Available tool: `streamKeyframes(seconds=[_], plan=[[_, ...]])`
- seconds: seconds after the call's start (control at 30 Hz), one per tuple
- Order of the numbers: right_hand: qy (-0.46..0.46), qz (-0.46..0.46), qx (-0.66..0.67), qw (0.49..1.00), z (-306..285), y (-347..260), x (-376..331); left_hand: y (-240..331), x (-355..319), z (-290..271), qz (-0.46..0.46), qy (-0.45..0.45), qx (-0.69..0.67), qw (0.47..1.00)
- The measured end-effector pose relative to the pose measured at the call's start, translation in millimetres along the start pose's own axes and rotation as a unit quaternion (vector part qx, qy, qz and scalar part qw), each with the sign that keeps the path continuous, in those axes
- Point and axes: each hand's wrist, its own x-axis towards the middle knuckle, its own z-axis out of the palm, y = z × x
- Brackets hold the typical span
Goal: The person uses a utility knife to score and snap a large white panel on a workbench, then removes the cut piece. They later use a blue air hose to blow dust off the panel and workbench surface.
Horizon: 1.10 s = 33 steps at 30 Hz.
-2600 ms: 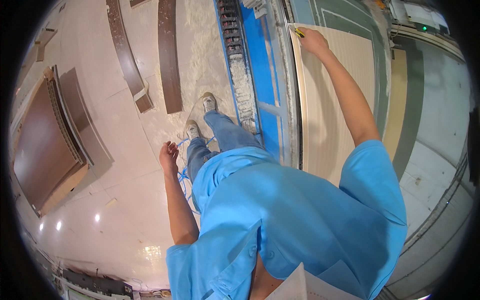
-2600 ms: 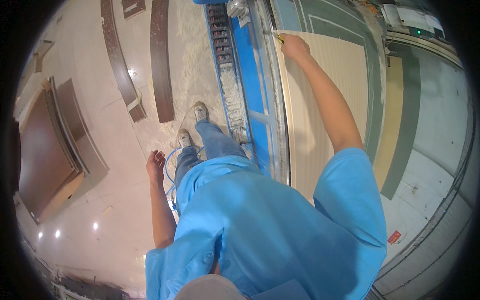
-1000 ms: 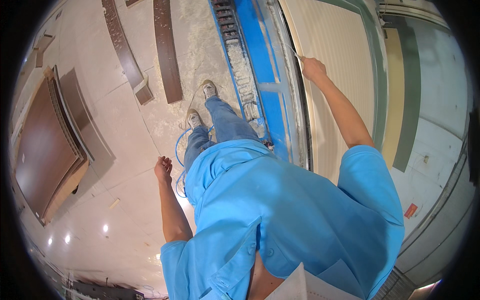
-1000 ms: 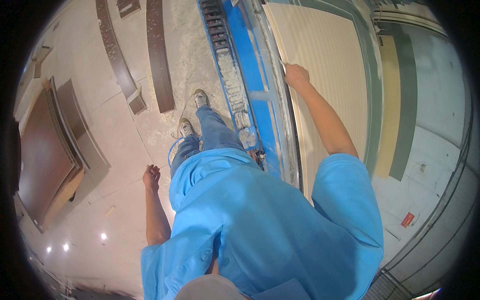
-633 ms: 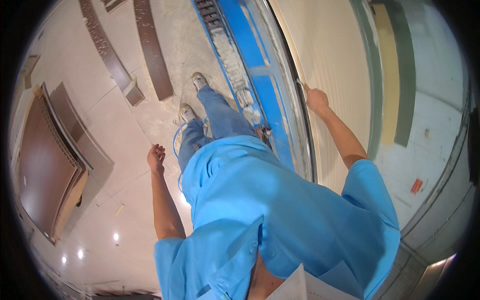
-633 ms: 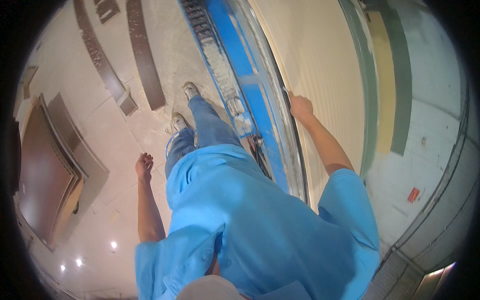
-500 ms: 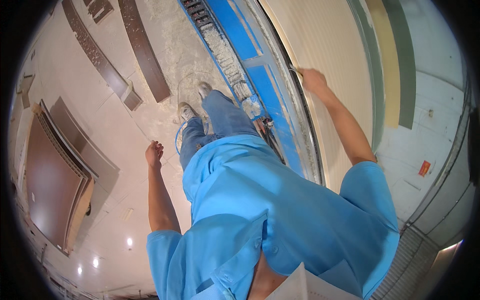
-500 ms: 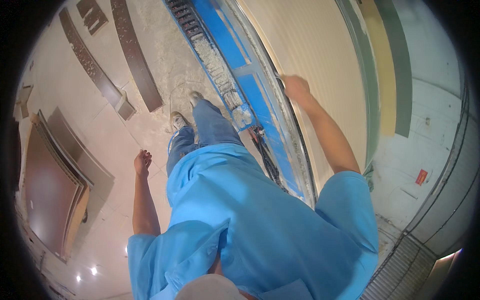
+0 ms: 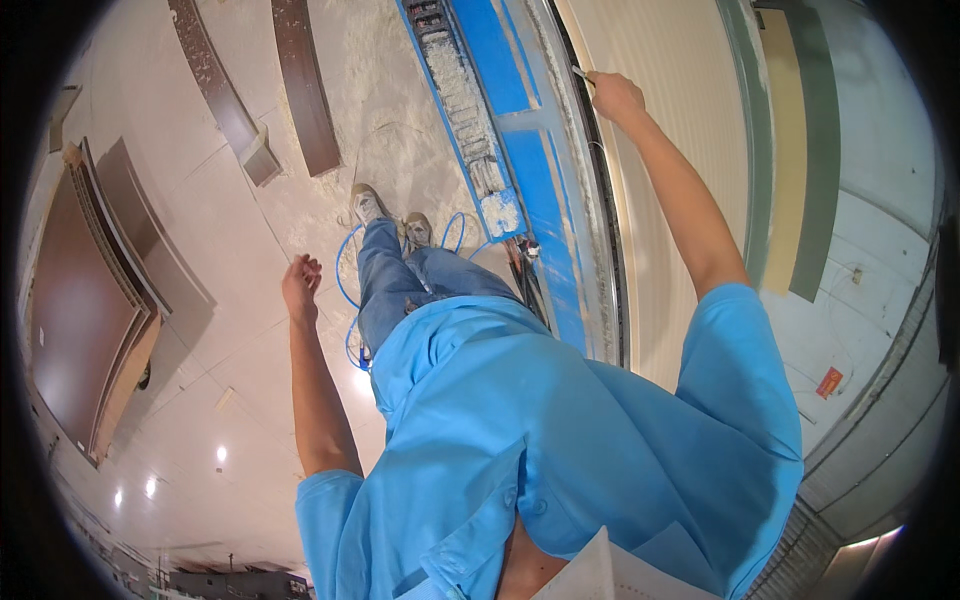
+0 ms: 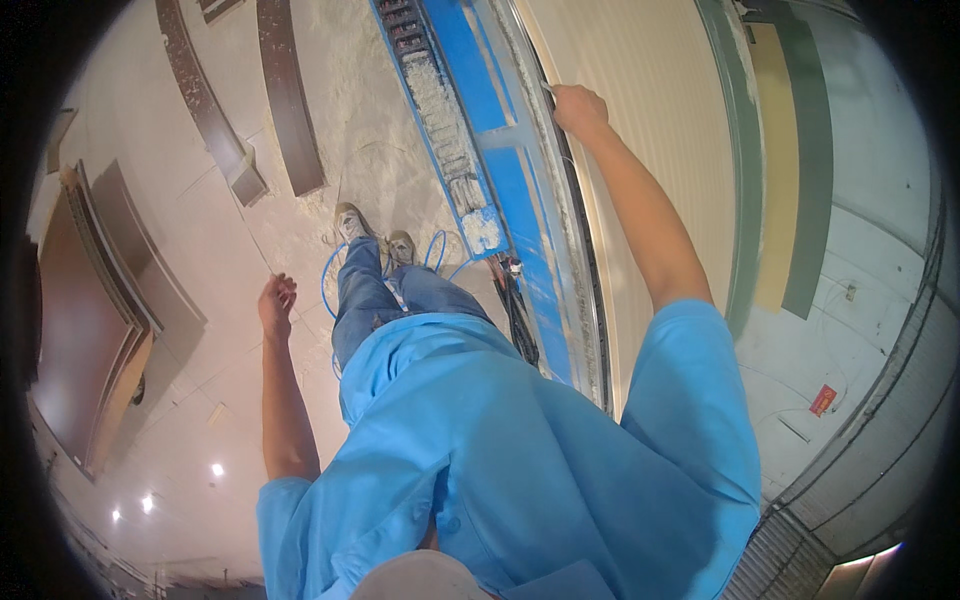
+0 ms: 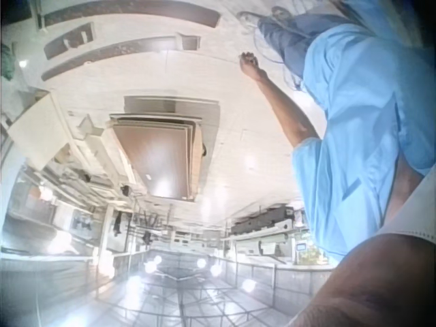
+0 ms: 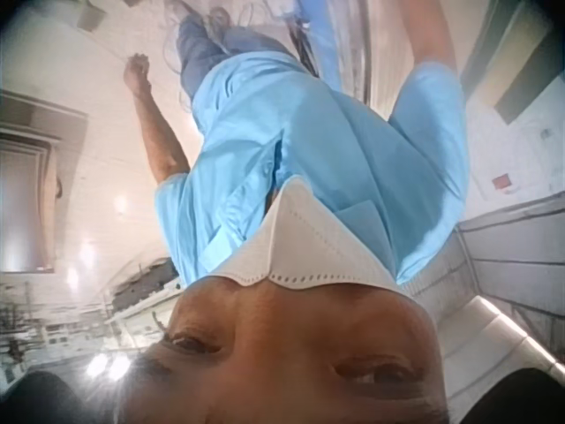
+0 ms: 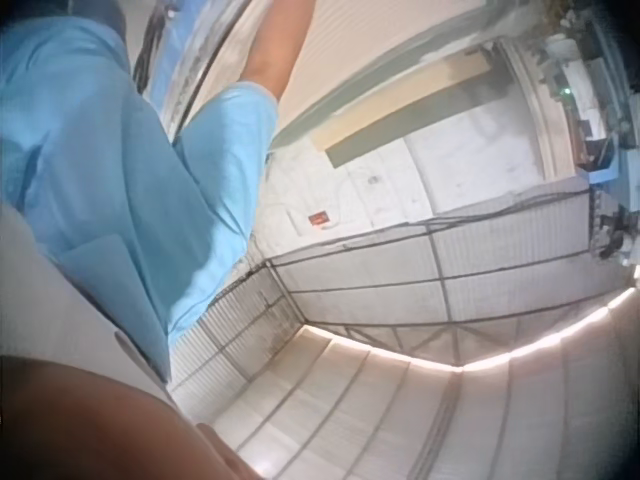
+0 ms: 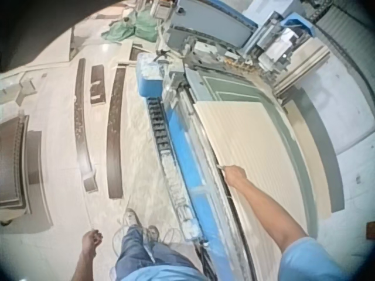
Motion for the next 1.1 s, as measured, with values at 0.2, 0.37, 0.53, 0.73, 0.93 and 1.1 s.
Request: streamKeyframes(seconds=[0.2, 0.37, 0.53, 0.73, 0.93, 1.1], plan=[[0.033, -0.005, 0.014, 0.999, 5, 10, -12, -115, -28, -39, -0.130, 0.031, 0.047, 0.990], [0.029, -0.022, -0.004, 0.999, 0, 15, -4, -146, -40, -29, -0.160, 0.073, 0.038, 0.984], [0.013, -0.025, -0.008, 1.000, 3, 15, -12, -109, -28, 10, -0.097, 0.009, -0.011, 0.995], [-0.006, -0.028, -0.017, 0.999, 19, 21, -22, -48, -18, 41, -0.005, -0.007, -0.064, 0.998], [-0.048, -0.035, -0.058, 0.997, 69, 44, -92, -62, -13, 24, -0.013, 0.016, -0.072, 0.997], [-0.064, 0.001, -0.032, 0.997, 88, 55, -132, -116, -23, -9, -0.083, 0.041, -0.026, 0.995]])
